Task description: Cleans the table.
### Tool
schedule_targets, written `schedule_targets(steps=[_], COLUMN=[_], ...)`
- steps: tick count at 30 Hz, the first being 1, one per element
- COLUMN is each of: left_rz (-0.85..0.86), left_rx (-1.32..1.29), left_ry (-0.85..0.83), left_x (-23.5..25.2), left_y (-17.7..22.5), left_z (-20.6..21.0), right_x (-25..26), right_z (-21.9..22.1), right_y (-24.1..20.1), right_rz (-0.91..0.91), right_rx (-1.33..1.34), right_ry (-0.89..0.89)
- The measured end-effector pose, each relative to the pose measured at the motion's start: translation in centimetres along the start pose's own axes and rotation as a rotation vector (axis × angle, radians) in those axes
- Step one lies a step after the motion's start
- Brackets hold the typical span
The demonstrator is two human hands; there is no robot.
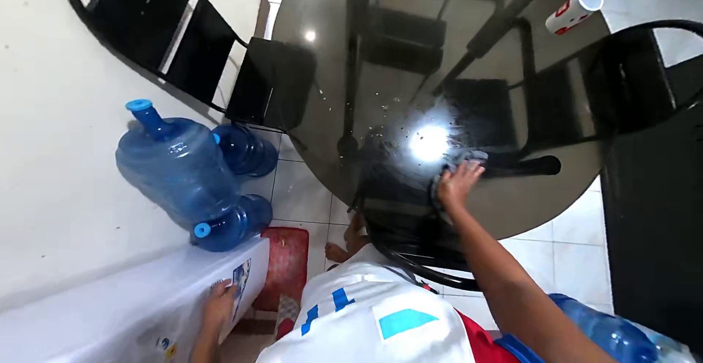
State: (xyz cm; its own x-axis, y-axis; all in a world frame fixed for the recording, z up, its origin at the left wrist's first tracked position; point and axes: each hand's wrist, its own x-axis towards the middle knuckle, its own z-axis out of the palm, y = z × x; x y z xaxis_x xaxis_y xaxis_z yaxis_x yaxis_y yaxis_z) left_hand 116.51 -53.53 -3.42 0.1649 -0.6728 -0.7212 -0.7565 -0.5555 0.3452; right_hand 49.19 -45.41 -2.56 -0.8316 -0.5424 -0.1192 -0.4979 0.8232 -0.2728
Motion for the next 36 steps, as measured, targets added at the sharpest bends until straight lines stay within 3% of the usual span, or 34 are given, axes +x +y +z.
schedule_targets(steps=[2, 6, 10, 13, 17, 19, 21, 23, 25, 30, 36], left_rz=[0.035, 0.165, 0.308, 0.317, 0.292, 0.271, 0.244, 0.223, 0.209, 0.218, 0.325], left_rx=[0.014, 0.205, 0.288, 0.257, 0.191, 0.167, 0.16, 0.176, 0.204, 0.323, 0.458], left_ry=[-0.029, -0.258, -0.383, -0.467, -0.54, -0.55, -0.552, -0.54, -0.538, -0.606, -0.614], left_x=[0.7, 1.5, 1.9, 1.3, 1.6, 2.1, 3.0, 3.9, 4.6, 6.6, 8.0], left_y=[4.7, 14.7, 22.0, 25.1, 27.1, 26.8, 26.3, 25.5, 24.7, 24.2, 28.9], left_z=[1.1, 4.1, 7.6, 9.1, 10.3, 10.5, 10.7, 11.1, 11.2, 11.2, 9.5], right_x=[-0.5, -0.4, 0.9, 2.1, 7.8, 9.8, 11.2, 12.4, 13.9, 14.5, 10.7], right_z=[2.2, 5.1, 3.7, -1.4, -6.2, -7.4, -7.3, -6.1, -4.6, 0.5, 5.1], right_y=[-5.5, -15.9, -17.7, -12.0, 3.8, 11.2, 13.6, 11.2, 7.4, -4.3, -18.4], right_rz=[-0.098, -0.22, -0.274, -0.245, -0.078, 0.079, 0.314, 0.448, 0.429, -0.052, -0.443], right_rx=[-0.009, 0.151, 0.52, 0.578, 0.375, 0.185, 0.107, 0.065, 0.016, 0.032, 0.237], right_ry=[-0.02, -0.065, -0.085, -0.014, 0.223, 0.194, 0.161, 0.186, 0.202, 0.12, -0.081])
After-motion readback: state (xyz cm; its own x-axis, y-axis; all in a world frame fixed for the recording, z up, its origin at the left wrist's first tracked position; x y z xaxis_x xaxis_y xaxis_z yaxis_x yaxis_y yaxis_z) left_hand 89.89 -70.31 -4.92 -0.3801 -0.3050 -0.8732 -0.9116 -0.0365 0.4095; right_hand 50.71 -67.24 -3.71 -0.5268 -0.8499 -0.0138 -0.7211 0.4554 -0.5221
